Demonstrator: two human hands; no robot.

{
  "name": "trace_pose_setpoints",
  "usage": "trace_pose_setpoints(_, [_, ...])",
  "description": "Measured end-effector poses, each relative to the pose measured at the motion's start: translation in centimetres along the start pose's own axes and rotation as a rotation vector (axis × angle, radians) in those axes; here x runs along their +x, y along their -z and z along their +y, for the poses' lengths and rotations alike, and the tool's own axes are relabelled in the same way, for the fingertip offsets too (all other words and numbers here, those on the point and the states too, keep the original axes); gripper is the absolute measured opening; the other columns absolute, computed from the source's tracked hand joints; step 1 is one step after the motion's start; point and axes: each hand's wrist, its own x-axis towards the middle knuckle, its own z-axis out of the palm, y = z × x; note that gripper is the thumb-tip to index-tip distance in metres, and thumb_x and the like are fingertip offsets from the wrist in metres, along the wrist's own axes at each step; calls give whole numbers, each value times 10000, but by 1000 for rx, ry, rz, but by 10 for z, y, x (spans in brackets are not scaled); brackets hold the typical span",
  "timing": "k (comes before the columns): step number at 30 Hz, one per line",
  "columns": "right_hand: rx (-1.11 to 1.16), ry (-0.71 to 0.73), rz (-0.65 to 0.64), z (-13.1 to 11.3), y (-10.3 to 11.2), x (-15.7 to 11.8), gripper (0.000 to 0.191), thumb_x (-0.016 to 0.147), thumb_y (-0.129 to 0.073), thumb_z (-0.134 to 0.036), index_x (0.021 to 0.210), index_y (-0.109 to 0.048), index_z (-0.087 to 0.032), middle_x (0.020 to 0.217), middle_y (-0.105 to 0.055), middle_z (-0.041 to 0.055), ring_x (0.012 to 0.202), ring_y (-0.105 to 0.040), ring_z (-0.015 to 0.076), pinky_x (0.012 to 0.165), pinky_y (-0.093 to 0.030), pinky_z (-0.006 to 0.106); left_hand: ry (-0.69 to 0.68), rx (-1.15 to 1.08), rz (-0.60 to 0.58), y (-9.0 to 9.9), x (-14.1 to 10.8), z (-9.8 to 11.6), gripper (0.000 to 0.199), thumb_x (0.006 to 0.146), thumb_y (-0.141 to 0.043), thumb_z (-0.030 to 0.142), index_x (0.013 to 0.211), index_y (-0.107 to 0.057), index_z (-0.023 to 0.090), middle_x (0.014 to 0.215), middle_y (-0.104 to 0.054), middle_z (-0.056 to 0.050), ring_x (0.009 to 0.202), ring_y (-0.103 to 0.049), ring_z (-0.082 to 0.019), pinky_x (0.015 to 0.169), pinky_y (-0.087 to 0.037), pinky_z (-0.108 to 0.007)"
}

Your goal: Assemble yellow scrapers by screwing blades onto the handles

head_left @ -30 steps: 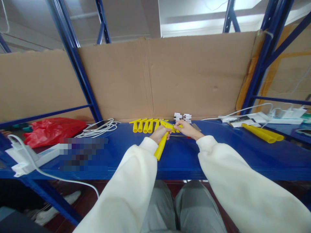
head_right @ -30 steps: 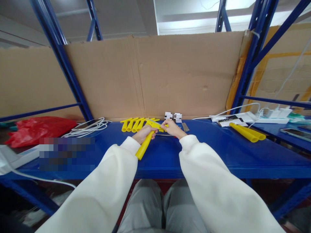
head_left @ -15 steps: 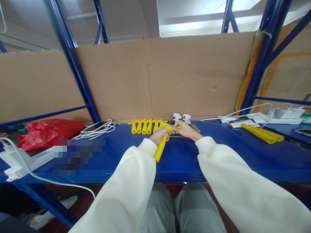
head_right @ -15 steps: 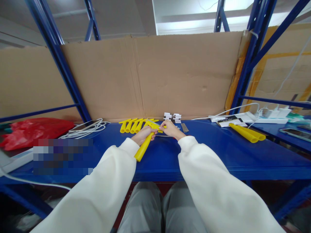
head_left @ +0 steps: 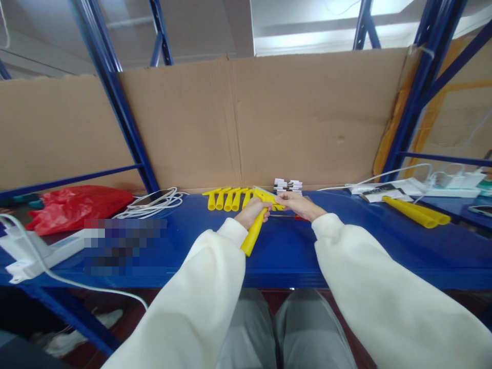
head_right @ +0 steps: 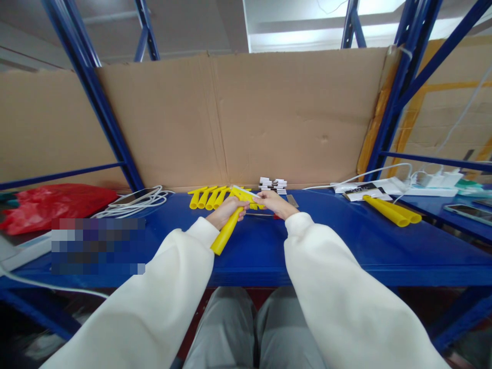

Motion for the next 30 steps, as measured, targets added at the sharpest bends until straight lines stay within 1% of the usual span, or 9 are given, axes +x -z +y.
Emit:
trace_pose_setpoints(3, [85, -14, -28, -7, 2, -5, 443, 585, -792, -535, 722, -527, -208, 688, -573, -17, 671, -510, 133, 615, -400, 257, -14, -20, -29, 0, -2, 1, 228, 811, -504, -1, 653, -478, 160, 457, -464, 58, 320, -368, -42, 345, -272, -171])
trace_pose_setpoints(8, [9, 12, -37, -3, 2, 0, 447, 637, -753, -574, 748, -519, -210, 683, -565, -20, 633, -493, 127, 600, -401, 258, -17, -36, -35, 0, -1, 0, 221, 791, -511, -9, 648, -481, 157, 460, -466, 59, 319, -364, -41, 342, -271, -172])
trace_pose_setpoints(12, [-260, 91, 49, 9, -2, 7, 399, 790, -618, -592, 782, -526, -204, 756, -620, 21, 718, -557, 170, 671, -449, 286, -18, -31, 23, 0, -1, 1, 242, 796, -483, -24, 633, -479, 154, 453, -465, 55, 322, -369, -41, 345, -284, -168])
trace_pose_setpoints(15, [-477, 128, 84, 11, -6, 8, 331, 918, -488, -507, 911, -567, -185, 939, -686, 81, 865, -616, 203, 775, -475, 307, -13, 7, 74, 0, -2, 5, 252, 811, -479, -19, 632, -481, 159, 436, -456, 57, 312, -370, -46, 346, -294, -171])
trace_pose_setpoints(19, [-725, 48, 126, 1, -1, 3, 309, 963, -454, -408, 1095, -593, -165, 1155, -685, 147, 1039, -637, 234, 868, -464, 316, -24, 44, 111, 0, -6, 9, 292, 823, -485, -16, 599, -459, 170, 411, -437, 59, 302, -367, -48, 354, -299, -175])
trace_pose_setpoints(22, [-942, -58, 147, -10, 13, -3, 270, 949, -476, -365, 1057, -653, -193, 1169, -698, 138, 1107, -620, 275, 899, -453, 368, -36, 61, 135, 0, -8, 10, 317, 826, -482, -17, 578, -446, 176, 397, -422, 59, 301, -371, -56, 356, -302, -181])
trace_pose_setpoints(24, [-1054, -143, 112, -15, 24, -8, 243, 932, -490, -335, 975, -694, -209, 1111, -724, 118, 1112, -614, 298, 924, -436, 427, -41, 50, 154, 1, -7, 9, 323, 818, -478, -30, 572, -445, 176, 415, -433, 55, 305, -374, -55, 355, -298, -185])
trace_pose_setpoints(26, [-1089, -163, 28, -17, 36, -14, 247, 906, -526, -370, 927, -716, -215, 1098, -729, 107, 1087, -619, 312, 926, -427, 458, -57, 29, 165, 3, -6, 8, 322, 818, -480, -29, 569, -450, 172, 440, -447, 50, 315, -377, -52, 353, -292, -187])
trace_pose_setpoints(30, [-944, -131, -177, -13, 59, -30, 450, 793, -591, -625, 875, -738, -208, 952, -737, 88, 909, -646, 284, 806, -470, 383, -95, 34, 181, 10, -4, 8, 323, 808, -484, -30, 553, -457, 167, 430, -437, 48, 333, -387, -52, 353, -283, -181])
